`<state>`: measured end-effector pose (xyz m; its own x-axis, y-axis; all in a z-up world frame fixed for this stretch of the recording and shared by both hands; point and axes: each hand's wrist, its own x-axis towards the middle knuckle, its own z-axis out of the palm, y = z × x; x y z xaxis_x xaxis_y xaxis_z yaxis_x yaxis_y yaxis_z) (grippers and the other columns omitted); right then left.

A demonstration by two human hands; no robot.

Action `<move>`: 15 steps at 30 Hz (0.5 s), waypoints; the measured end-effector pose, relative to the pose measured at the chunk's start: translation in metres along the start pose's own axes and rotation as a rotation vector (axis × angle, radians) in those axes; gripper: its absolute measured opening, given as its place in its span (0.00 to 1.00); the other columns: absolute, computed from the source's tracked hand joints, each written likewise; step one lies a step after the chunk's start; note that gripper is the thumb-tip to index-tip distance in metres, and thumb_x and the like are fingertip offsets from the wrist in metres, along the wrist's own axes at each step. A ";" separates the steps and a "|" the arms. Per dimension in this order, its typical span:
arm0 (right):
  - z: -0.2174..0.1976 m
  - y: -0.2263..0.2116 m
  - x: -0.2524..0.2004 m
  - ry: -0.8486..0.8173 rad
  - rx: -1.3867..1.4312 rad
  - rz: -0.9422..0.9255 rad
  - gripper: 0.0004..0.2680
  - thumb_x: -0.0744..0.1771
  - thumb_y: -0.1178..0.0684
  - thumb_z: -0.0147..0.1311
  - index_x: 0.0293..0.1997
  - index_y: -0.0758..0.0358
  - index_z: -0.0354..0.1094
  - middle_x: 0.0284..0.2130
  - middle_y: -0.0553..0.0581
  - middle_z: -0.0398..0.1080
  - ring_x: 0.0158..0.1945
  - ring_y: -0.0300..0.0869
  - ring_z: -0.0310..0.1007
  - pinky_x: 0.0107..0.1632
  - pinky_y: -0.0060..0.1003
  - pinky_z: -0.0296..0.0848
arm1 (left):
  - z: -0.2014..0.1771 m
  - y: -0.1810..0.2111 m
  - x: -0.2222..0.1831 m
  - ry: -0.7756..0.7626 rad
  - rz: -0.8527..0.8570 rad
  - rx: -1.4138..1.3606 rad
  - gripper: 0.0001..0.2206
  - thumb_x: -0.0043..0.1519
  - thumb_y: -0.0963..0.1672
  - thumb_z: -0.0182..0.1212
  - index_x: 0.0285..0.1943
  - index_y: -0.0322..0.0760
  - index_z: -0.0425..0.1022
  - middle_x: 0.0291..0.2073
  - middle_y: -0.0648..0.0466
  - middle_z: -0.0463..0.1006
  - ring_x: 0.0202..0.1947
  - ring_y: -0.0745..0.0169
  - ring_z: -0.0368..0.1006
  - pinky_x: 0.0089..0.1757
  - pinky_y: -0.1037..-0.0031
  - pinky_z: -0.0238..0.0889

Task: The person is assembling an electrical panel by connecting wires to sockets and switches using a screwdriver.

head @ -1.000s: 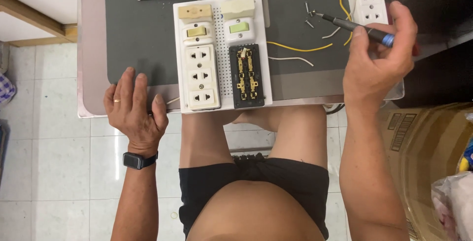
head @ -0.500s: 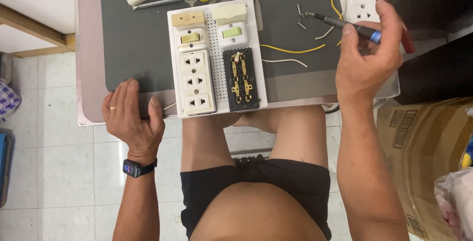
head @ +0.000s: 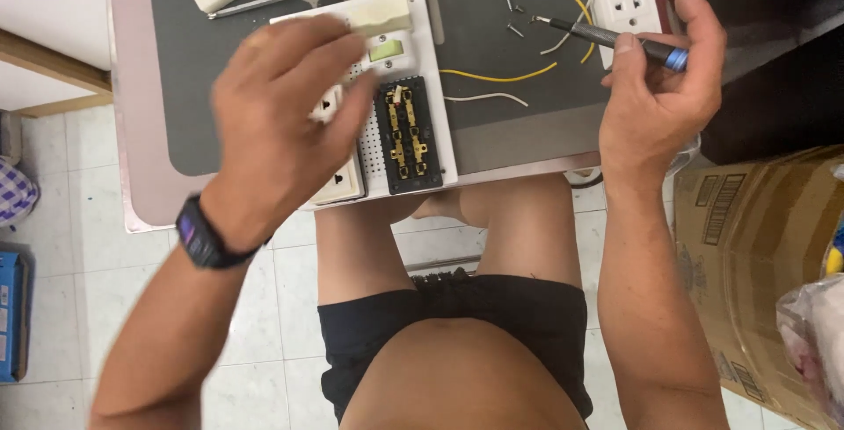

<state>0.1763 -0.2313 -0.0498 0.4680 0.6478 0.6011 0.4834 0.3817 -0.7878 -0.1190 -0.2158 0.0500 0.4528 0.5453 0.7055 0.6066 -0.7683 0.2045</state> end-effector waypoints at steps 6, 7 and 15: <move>-0.005 -0.003 0.000 0.032 0.028 0.062 0.14 0.68 0.70 0.53 0.58 0.66 0.62 0.36 0.64 0.70 0.24 0.43 0.68 0.30 0.34 0.77 | 0.078 -0.030 0.032 -0.289 0.250 0.034 0.03 0.60 0.40 0.65 0.39 0.33 0.77 0.30 0.51 0.76 0.28 0.46 0.68 0.34 0.61 0.62; -0.005 -0.003 0.001 0.029 0.019 0.062 0.13 0.68 0.69 0.54 0.58 0.66 0.62 0.36 0.65 0.71 0.24 0.44 0.69 0.30 0.33 0.77 | 0.092 -0.035 0.032 -0.374 0.238 0.069 0.03 0.58 0.41 0.60 0.31 0.37 0.73 0.26 0.53 0.72 0.27 0.47 0.67 0.32 0.61 0.61; -0.007 0.001 0.002 0.048 0.073 0.125 0.13 0.67 0.67 0.53 0.57 0.65 0.63 0.35 0.64 0.72 0.22 0.44 0.69 0.28 0.33 0.75 | 0.137 -0.021 0.062 -0.837 0.348 0.267 0.05 0.55 0.45 0.58 0.28 0.46 0.78 0.27 0.52 0.79 0.33 0.44 0.75 0.42 0.51 0.63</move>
<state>0.1832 -0.2341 -0.0481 0.5568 0.6621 0.5016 0.3646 0.3478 -0.8638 -0.0140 -0.1199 -0.0037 0.8955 0.4432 -0.0400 0.4320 -0.8873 -0.1615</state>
